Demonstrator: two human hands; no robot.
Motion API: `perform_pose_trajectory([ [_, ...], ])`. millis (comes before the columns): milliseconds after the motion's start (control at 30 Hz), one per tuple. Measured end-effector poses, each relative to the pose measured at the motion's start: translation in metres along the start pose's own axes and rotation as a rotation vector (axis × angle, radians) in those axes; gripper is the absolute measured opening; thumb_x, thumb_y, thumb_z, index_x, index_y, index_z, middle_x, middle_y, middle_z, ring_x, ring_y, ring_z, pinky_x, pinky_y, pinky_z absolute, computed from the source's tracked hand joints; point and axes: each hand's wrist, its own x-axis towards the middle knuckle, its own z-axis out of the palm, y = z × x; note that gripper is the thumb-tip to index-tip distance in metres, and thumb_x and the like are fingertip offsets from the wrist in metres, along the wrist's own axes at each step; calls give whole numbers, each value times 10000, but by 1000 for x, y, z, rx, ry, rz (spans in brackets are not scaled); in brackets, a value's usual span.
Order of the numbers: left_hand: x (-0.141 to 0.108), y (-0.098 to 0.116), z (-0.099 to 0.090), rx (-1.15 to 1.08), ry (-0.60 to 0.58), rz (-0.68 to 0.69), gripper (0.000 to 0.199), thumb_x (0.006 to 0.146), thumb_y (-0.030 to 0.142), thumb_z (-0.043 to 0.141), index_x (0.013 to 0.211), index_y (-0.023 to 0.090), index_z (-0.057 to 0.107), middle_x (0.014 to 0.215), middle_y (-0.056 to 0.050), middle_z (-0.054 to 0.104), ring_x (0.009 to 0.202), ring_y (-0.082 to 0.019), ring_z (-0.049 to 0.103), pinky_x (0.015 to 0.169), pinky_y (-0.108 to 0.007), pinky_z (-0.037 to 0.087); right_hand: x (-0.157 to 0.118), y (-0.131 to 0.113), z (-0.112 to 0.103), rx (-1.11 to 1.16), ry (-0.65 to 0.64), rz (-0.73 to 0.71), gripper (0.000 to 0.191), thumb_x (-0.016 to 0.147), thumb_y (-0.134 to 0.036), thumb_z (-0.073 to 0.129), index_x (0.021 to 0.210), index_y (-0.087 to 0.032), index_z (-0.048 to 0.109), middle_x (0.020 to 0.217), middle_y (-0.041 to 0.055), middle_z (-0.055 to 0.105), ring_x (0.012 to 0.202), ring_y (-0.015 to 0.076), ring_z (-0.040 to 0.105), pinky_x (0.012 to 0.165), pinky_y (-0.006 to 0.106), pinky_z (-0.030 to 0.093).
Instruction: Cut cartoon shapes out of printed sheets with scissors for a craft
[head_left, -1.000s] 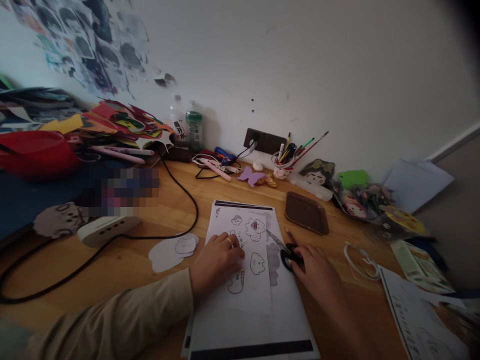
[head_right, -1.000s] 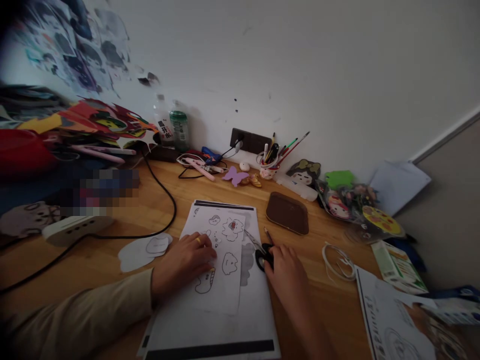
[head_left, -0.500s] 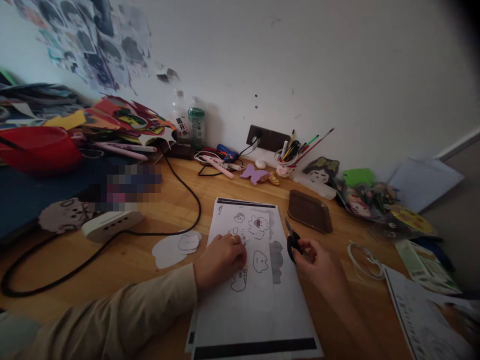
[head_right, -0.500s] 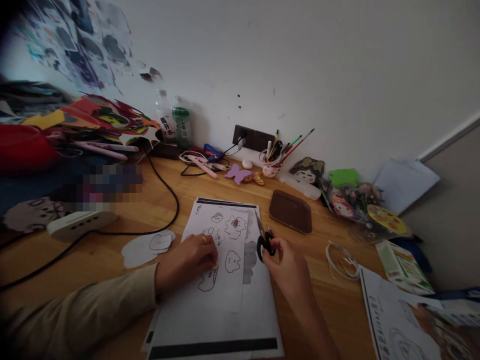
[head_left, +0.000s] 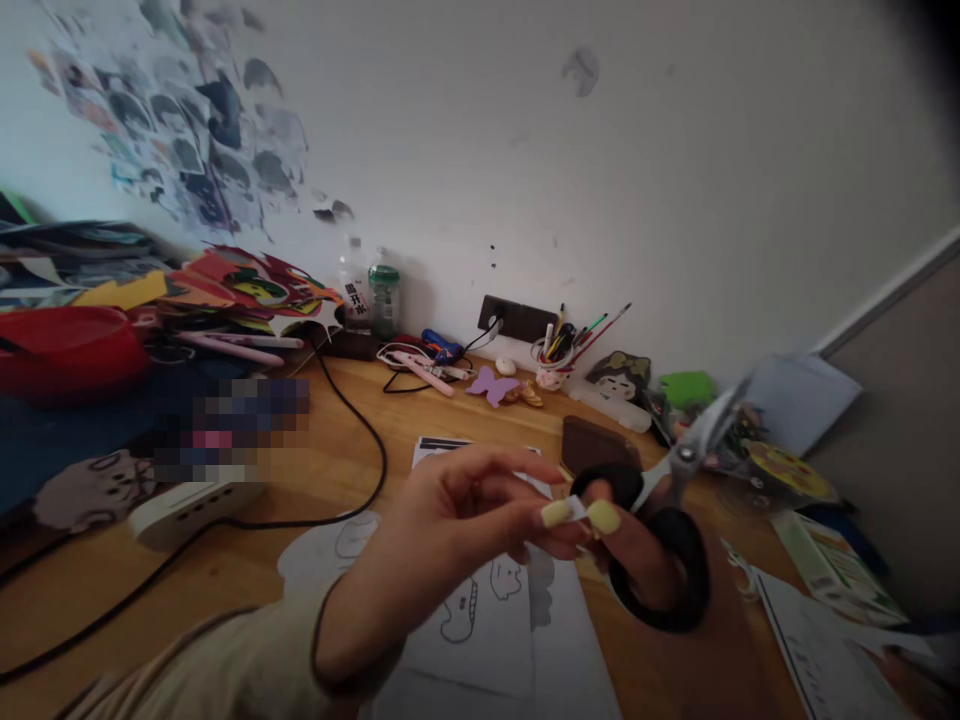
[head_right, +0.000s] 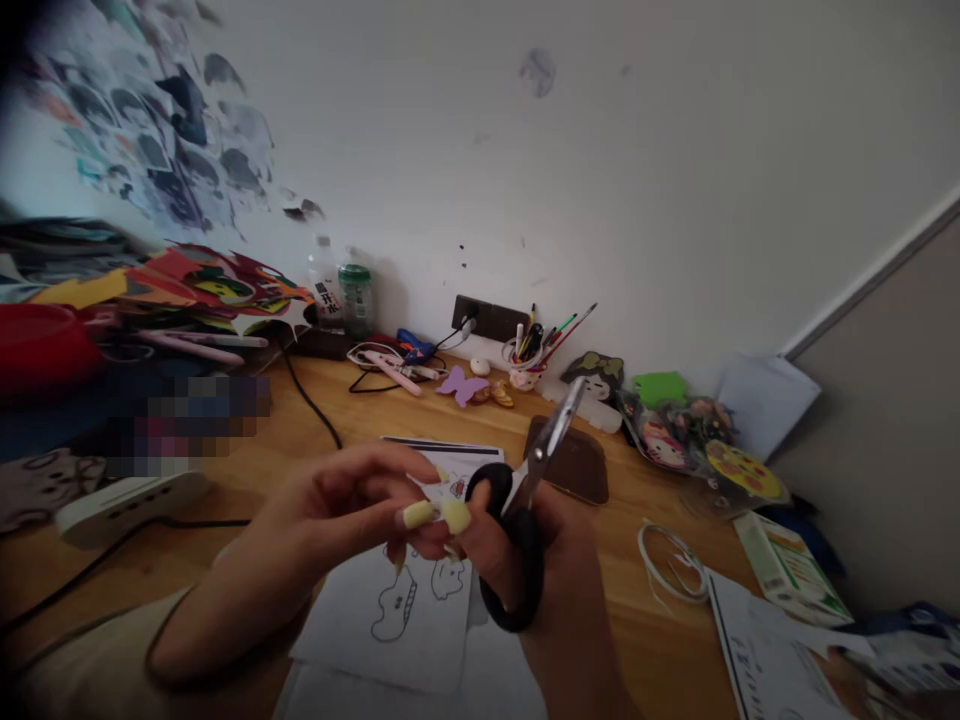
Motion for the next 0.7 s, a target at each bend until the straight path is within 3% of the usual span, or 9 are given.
perform_pose_trajectory([
  [67, 0, 13, 11, -24, 7, 119, 127, 721, 133, 608, 829, 168, 551, 600, 42, 669, 584, -91, 639, 498, -132, 445, 5, -17, 4, 70, 107, -144, 255, 763, -444, 558, 630, -228, 573, 522, -22, 566, 447, 105, 521, 398, 206, 412],
  [133, -1, 22, 19, 10, 35, 227, 128, 712, 132, 624, 796, 181, 541, 596, 54, 651, 565, -89, 624, 528, -151, 472, 8, -28, 8, 178, 62, -295, 219, 782, -432, 550, 676, -246, 598, 522, -36, 580, 442, 103, 537, 403, 201, 428],
  [200, -2, 25, 23, 59, 58, 285, 118, 712, 135, 628, 778, 186, 544, 616, 56, 630, 567, -78, 602, 549, -151, 475, 8, -34, 10, 241, 50, -359, 192, 795, -396, 545, 687, -245, 592, 521, -44, 576, 434, 99, 536, 397, 195, 427],
  [333, -7, 25, 22, 173, 70, 308, 107, 730, 131, 614, 772, 202, 545, 639, 55, 586, 597, -63, 559, 556, -122, 449, 8, -38, 8, 74, 107, -430, 178, 798, -265, 529, 632, -213, 568, 502, -42, 568, 410, 88, 515, 380, 179, 403],
  [433, -9, 27, 19, 291, 54, 329, 96, 748, 142, 602, 787, 206, 542, 643, 50, 586, 607, -67, 561, 563, -119, 448, 8, -41, 5, -85, 102, -433, 191, 760, -216, 548, 569, -207, 561, 471, -39, 551, 393, 89, 500, 365, 175, 393],
  [533, -10, 30, 15, 381, 35, 318, 55, 764, 227, 597, 783, 199, 554, 667, 31, 611, 627, -95, 583, 579, -156, 457, 4, -43, 8, -69, 178, -301, 192, 723, -269, 581, 543, -213, 546, 449, -29, 528, 378, 105, 494, 349, 193, 401],
  [633, -11, 32, 14, 507, 6, 260, 173, 800, 349, 533, 733, 195, 577, 661, 12, 625, 626, -121, 585, 575, -191, 449, -5, -44, 14, -6, 269, -176, 213, 741, -345, 568, 572, -228, 512, 447, -15, 527, 349, 118, 481, 304, 211, 384],
  [700, -12, 30, 15, 571, 5, 234, 257, 817, 402, 483, 704, 201, 597, 641, 12, 628, 625, -125, 582, 580, -196, 445, -10, -44, 16, -19, 255, -167, 230, 756, -384, 548, 583, -241, 498, 435, -13, 525, 341, 125, 480, 294, 219, 378],
])
